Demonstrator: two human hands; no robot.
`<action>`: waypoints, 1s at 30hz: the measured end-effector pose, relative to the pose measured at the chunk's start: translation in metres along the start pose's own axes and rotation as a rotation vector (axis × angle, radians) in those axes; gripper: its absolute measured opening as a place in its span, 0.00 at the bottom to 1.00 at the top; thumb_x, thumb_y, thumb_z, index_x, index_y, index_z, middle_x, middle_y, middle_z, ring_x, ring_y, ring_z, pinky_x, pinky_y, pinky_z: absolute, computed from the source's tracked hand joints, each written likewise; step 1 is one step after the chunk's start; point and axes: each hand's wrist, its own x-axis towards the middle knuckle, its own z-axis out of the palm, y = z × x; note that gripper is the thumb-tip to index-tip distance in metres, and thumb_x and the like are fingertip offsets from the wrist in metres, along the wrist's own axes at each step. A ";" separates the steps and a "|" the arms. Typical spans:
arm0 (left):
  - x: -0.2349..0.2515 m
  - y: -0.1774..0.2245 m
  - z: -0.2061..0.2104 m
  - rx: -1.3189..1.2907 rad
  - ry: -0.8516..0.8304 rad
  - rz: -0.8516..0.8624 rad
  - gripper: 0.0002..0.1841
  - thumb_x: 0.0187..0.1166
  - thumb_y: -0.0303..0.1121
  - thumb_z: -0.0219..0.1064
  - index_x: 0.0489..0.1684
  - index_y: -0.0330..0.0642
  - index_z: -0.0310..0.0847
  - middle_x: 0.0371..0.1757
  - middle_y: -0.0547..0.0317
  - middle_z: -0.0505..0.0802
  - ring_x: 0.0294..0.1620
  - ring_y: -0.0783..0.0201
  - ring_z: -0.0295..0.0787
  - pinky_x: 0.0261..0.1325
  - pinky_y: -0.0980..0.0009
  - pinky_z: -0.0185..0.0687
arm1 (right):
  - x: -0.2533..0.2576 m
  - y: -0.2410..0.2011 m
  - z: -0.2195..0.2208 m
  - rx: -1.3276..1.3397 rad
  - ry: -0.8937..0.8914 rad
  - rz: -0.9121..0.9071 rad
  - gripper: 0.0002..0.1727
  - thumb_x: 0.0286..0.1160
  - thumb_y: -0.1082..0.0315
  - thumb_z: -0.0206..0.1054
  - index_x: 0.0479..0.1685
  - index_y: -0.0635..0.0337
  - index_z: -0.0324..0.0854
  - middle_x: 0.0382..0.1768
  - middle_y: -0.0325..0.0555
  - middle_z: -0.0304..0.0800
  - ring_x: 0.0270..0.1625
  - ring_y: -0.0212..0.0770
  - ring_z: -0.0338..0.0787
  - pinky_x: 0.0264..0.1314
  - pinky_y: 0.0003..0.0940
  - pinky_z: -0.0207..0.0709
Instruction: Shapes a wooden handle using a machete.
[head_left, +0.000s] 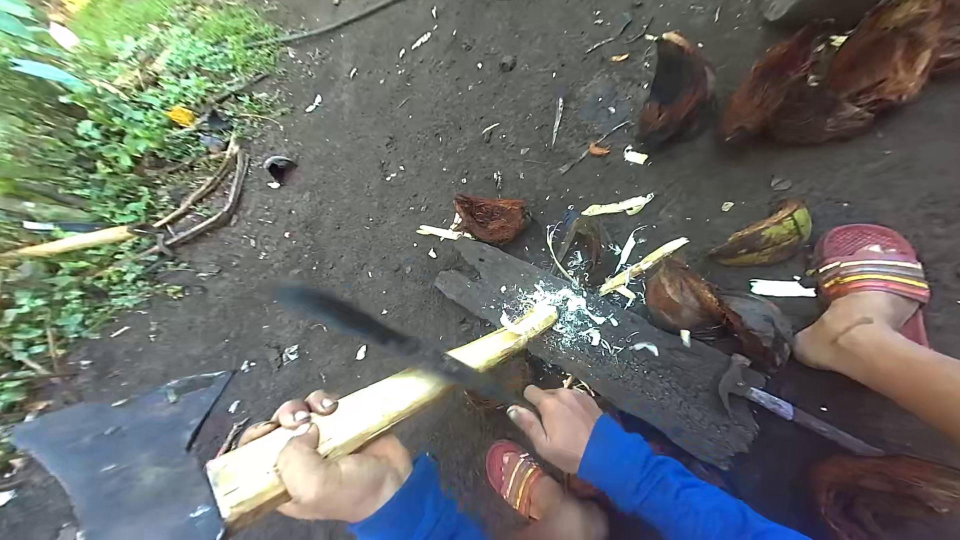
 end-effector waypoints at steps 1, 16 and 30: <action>0.001 0.000 -0.003 0.005 0.000 -0.010 0.14 0.72 0.16 0.41 0.46 0.40 0.67 0.33 0.63 0.83 0.33 0.68 0.85 0.42 0.73 0.86 | 0.001 0.003 0.002 -0.026 0.012 -0.025 0.41 0.87 0.30 0.39 0.55 0.60 0.83 0.42 0.59 0.93 0.50 0.63 0.95 0.49 0.66 0.84; 0.007 -0.004 -0.008 0.014 0.037 -0.033 0.14 0.71 0.15 0.41 0.46 0.39 0.67 0.32 0.61 0.82 0.32 0.66 0.84 0.41 0.71 0.86 | -0.003 -0.001 0.007 -0.065 0.092 -0.098 0.43 0.85 0.29 0.38 0.46 0.60 0.84 0.35 0.55 0.92 0.42 0.60 0.95 0.40 0.62 0.85; 0.008 -0.007 0.000 -0.096 -0.094 -0.008 0.12 0.72 0.19 0.44 0.45 0.41 0.69 0.32 0.62 0.84 0.32 0.67 0.85 0.41 0.72 0.86 | 0.040 0.095 0.011 0.132 0.094 0.455 0.43 0.91 0.34 0.35 0.61 0.60 0.87 0.52 0.63 0.94 0.62 0.64 0.92 0.66 0.68 0.79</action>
